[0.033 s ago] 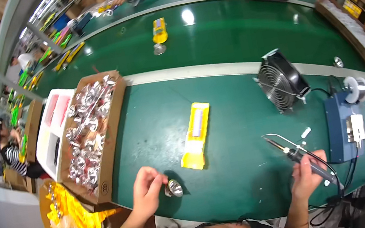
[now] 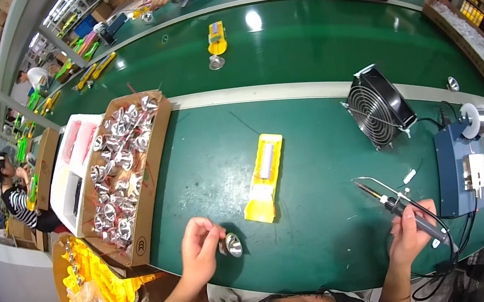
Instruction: The person solders wires and reflector components to circuit boards inside flashlight casings using a soldering iron and places the assembled units onto the conveyor belt.
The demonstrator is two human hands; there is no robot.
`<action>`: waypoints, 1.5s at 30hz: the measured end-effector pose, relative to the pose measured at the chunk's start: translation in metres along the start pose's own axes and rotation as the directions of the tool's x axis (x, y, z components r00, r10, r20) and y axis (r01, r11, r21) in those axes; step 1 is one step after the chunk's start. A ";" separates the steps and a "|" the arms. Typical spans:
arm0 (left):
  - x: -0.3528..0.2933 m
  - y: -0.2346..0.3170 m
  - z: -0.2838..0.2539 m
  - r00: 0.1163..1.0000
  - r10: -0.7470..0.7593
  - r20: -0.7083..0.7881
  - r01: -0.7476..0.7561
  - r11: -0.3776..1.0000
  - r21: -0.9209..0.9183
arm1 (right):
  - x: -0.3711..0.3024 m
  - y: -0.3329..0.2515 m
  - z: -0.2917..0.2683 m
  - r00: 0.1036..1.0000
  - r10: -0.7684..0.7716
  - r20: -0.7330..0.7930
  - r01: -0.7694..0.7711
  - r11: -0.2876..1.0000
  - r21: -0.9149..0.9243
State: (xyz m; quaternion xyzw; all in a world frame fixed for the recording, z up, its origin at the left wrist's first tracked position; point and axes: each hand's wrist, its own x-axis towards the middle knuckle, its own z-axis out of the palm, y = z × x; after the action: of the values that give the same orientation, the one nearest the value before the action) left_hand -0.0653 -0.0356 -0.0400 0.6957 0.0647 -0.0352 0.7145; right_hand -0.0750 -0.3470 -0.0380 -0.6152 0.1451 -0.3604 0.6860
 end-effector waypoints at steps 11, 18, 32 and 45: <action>0.004 -0.014 0.040 0.937 0.319 -0.145 -0.196 0.820 0.538 | -0.006 0.008 0.005 0.994 0.017 0.107 -0.013 0.999 -0.036; 0.014 -0.022 0.044 0.914 0.404 -0.034 -0.251 0.629 0.736 | -0.004 0.011 0.012 0.991 0.062 0.118 -0.061 0.998 -0.015; -0.014 -0.013 0.016 0.919 0.312 -0.240 -0.165 0.859 0.485 | -0.027 -0.021 0.078 0.792 0.303 0.530 -0.271 0.952 -0.140; 0.000 -0.016 0.015 0.945 0.247 -0.214 -0.127 0.882 0.455 | -0.050 -0.001 0.088 0.789 0.285 0.545 -0.235 0.959 -0.162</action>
State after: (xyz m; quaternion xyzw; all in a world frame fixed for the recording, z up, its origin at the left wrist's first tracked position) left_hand -0.0667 -0.0506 -0.0558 0.8387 0.0824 0.1146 0.5259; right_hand -0.0533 -0.2479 -0.0314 -0.6966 0.0349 -0.0586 0.7142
